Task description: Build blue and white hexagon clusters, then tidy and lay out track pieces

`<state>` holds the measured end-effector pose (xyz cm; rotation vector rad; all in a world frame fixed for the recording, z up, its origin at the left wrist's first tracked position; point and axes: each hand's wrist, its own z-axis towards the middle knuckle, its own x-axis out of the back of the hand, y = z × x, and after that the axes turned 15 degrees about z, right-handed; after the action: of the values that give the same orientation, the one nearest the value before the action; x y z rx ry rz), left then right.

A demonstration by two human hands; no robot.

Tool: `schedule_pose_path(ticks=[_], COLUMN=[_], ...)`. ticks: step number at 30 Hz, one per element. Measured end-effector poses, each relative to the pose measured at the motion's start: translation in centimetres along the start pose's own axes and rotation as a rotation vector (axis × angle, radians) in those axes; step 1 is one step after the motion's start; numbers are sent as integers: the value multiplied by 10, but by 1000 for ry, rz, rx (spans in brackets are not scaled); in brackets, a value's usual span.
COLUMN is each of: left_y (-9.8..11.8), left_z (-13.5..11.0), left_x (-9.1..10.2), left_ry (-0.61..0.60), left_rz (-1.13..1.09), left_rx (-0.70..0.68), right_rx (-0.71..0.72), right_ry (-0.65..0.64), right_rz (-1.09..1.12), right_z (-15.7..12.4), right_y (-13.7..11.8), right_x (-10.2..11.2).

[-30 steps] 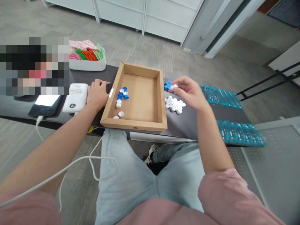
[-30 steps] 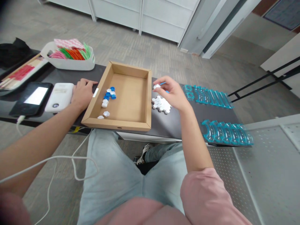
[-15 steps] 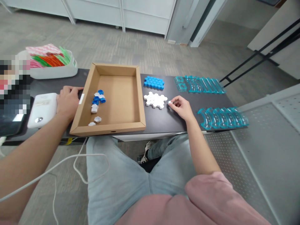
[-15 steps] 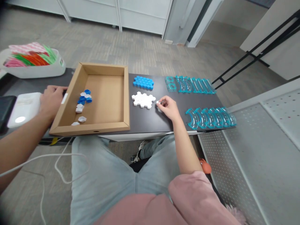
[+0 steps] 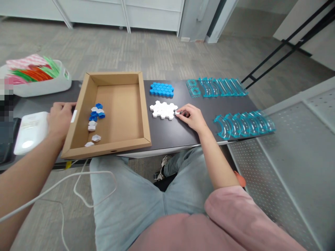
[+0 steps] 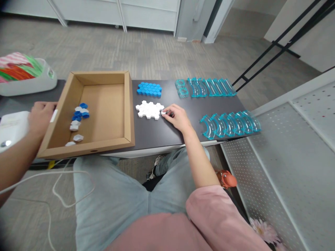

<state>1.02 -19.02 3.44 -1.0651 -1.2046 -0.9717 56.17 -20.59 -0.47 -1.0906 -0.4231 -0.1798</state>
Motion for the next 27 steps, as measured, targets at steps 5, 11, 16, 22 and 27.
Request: schedule_pose_path(ticks=[5, 11, 16, 22, 27], left_y=[2, 0, 4, 6, 3], left_z=[-1, -2, -5, -6, -5], left_x=[3, 6, 10, 15, 10], left_ry=[-43, -65, -66, -92, -62], left_rz=[-79, -38, -36, -49, -66], left_rx=[83, 49, 40, 35, 42], right_rx=[23, 24, -24, 0, -22], right_ry=[3, 7, 0, -5, -9], right_rz=[3, 0, 0, -11, -14], right_z=[0, 0, 1, 2, 2], right_y=[1, 1, 0, 0, -1], right_x=[0, 0, 0, 1, 0])
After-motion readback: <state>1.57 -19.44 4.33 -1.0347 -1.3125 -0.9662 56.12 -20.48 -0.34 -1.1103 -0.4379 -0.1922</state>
